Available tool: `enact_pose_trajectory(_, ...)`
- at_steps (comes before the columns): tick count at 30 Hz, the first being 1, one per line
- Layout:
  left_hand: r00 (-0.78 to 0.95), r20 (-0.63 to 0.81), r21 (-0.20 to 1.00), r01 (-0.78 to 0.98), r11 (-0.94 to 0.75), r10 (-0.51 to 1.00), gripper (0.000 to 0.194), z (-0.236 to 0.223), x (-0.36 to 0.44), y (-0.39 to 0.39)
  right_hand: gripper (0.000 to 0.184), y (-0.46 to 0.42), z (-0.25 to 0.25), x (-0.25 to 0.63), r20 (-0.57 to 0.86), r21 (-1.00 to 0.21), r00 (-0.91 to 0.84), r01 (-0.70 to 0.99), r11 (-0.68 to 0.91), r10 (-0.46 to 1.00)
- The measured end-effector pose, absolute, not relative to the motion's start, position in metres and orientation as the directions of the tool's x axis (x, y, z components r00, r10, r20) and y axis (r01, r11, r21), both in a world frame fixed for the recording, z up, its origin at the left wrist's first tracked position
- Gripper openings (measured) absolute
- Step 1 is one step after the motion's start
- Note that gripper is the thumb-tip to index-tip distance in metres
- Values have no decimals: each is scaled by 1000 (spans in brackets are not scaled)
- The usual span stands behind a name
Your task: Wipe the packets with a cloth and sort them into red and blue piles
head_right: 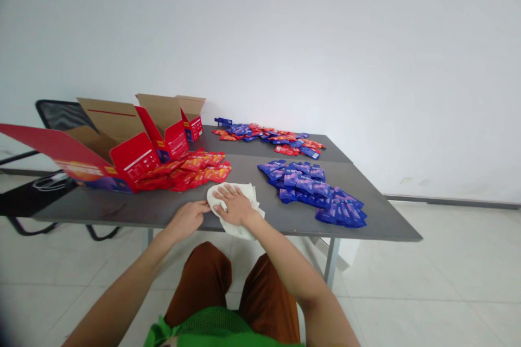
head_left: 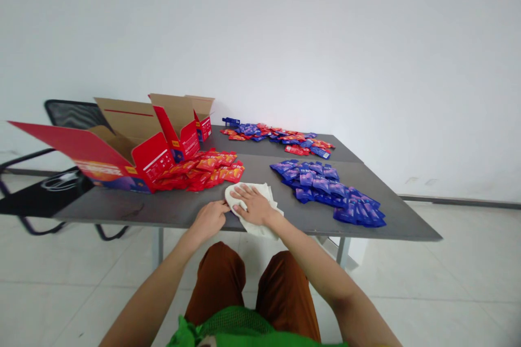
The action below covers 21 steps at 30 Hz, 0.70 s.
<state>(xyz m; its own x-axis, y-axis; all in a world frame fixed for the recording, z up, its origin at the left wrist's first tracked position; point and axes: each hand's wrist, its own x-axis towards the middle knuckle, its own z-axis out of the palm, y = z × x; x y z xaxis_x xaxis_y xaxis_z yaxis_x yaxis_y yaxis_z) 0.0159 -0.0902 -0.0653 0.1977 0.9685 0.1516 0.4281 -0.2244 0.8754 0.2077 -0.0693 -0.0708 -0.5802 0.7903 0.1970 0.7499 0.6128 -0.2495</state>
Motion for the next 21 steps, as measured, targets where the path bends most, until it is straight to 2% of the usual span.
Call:
enact_pose_trajectory(3, 265, 185, 788, 536, -304, 946, 24, -66, 11, -86, 64, -81, -71, 201, 215, -245, -642, 695, 677, 736)
enact_pose_trajectory(5, 245, 183, 798, 529, -289, 952, 22, -68, 11, -85, 63, -82, -71, 200, 219, -252, -625, 706, 662, 749)
enact_pose_trajectory(9, 158, 174, 873, 432, -226, 972, 27, -69, 12, -81, 59, -69, -71, 209, 198, -277, -486, 805, 524, 851)
enact_pose_trajectory(13, 326, 98, 797, 540, -271, 940, 47, -72, 5, -80, 65, -60, -76, 221, 226, -270, -348, 875, 401, 910)
enact_pose_trajectory(16, 452, 85, 630, 666, -400, 888, 55, -73, -1, -85, 68, -60, -83, 217, 283, -205, -476, 818, 537, 833)
enact_pose_trajectory(19, 575, 6, 323, 773, -545, 818, 56, -66, 0, -92, 64, -63, -86, 209, 240, -152, -681, 677, 720, 692)
enact_pose_trajectory(21, 606, -73, 161, 791, -591, 792, 56, -59, 4, -98, 59, -67, -84, 210, 197, -179, -744, 613, 770, 638)
